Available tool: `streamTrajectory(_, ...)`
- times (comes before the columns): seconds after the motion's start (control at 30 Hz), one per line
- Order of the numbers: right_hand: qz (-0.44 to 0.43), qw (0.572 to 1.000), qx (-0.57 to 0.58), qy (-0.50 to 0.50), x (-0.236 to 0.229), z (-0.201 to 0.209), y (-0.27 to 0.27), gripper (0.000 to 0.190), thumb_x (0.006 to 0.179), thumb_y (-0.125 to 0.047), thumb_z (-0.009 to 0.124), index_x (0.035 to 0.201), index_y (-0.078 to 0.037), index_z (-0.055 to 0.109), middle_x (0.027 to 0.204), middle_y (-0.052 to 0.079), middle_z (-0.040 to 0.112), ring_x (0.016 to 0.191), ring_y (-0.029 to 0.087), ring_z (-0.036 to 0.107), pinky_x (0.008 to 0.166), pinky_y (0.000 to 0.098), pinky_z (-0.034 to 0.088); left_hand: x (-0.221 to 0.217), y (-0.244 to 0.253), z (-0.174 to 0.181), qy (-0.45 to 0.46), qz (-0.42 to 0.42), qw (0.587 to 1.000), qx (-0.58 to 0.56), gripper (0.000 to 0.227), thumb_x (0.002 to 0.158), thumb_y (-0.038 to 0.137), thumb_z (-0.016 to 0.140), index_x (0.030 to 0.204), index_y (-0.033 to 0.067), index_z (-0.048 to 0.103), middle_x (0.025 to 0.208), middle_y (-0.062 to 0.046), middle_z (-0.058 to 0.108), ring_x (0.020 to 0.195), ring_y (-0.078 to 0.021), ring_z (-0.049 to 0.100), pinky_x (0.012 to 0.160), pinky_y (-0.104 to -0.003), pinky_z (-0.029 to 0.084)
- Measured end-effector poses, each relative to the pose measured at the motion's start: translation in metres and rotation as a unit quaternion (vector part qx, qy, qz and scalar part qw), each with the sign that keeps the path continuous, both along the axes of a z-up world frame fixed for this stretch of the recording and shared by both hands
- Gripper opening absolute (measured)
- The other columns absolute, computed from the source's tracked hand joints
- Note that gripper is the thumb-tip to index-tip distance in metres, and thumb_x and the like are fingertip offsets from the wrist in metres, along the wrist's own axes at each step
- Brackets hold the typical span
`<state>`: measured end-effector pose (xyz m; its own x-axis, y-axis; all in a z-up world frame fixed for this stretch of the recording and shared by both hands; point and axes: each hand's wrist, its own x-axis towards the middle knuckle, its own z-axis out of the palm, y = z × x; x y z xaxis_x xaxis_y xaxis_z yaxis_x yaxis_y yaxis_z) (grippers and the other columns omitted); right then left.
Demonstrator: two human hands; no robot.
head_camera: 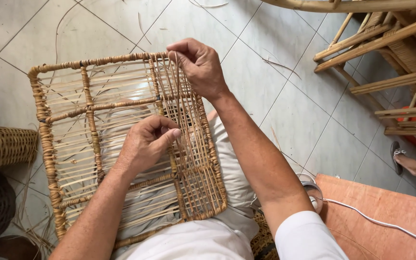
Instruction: A person is seen from an overhead perspective sitting on the floor and weaving thin rattan strips into a rectangular frame to create a mesh surface.
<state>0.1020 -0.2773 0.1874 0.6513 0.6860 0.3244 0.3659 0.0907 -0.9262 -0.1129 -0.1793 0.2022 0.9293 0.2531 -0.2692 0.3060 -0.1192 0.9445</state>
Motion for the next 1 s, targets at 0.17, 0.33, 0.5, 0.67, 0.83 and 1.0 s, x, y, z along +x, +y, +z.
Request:
streamTrajectory(0.17,0.015,0.982,-0.065,0.175,-0.018,-0.013,-0.003,0.011,0.099,-0.022,0.078,0.105,-0.012,0.079,0.085,0.005,0.077,0.079,0.009,0.070,0.079,0.0229,0.060,-0.004,0.008,-0.018,-0.074,0.073,0.994,-0.042,0.013,0.092,0.015,0.081,0.102,0.0064,0.079,0.071,-0.002,0.062,0.067,-0.0110,0.057,0.063,-0.026,0.049)
streamTrajectory(0.33,-0.013,0.982,-0.065,0.176,-0.027,-0.021,-0.001,0.011,0.095,-0.017,0.080,0.103,-0.009,0.079,0.082,0.003,0.076,0.078,0.007,0.074,0.072,0.0185,0.059,-0.003,0.019,-0.027,-0.087,0.095,0.989,0.078,0.011,0.091,0.015,0.085,0.101,0.0121,0.080,0.074,-0.004,0.066,0.064,-0.0129,0.062,0.059,-0.025,0.049)
streamTrajectory(0.5,-0.038,0.981,-0.092,0.166,-0.022,-0.025,0.006,0.010,0.096,-0.019,0.078,0.100,-0.010,0.079,0.077,0.006,0.076,0.069,0.008,0.072,0.069,0.0203,0.058,0.000,0.027,-0.039,-0.092,0.097,0.980,0.146,0.012,0.090,0.014,0.085,0.102,0.0143,0.080,0.079,-0.004,0.068,0.067,-0.0165,0.065,0.062,-0.028,0.051)
streamTrajectory(0.67,-0.042,0.983,-0.103,0.149,-0.021,-0.030,0.012,0.011,0.092,-0.019,0.081,0.098,-0.010,0.078,0.075,0.004,0.076,0.064,0.007,0.074,0.064,0.0208,0.059,0.004,0.039,-0.041,-0.070,0.093,0.965,0.235,0.017,0.090,0.018,0.085,0.106,0.0200,0.080,0.087,-0.001,0.070,0.072,-0.0169,0.067,0.065,-0.030,0.052)
streamTrajectory(0.83,-0.026,0.965,-0.042,0.259,-0.021,-0.016,0.005,0.017,0.096,-0.019,0.078,0.105,-0.005,0.074,0.081,0.012,0.079,0.067,0.011,0.077,0.056,0.0169,0.058,0.000,0.025,-0.030,-0.055,0.108,0.985,0.124,0.018,0.091,0.013,0.080,0.109,0.0137,0.080,0.084,-0.004,0.072,0.064,-0.0112,0.060,0.058,-0.027,0.049)
streamTrajectory(1.0,0.009,0.937,-0.009,0.350,-0.043,-0.008,-0.002,0.017,0.097,-0.017,0.076,0.106,-0.003,0.071,0.082,0.013,0.079,0.067,0.011,0.077,0.054,0.0168,0.059,0.007,0.023,-0.019,-0.233,0.136,0.948,0.170,0.027,0.100,0.001,0.071,0.126,0.0077,0.074,0.107,-0.012,0.071,0.067,-0.0176,0.063,0.059,-0.030,0.052)
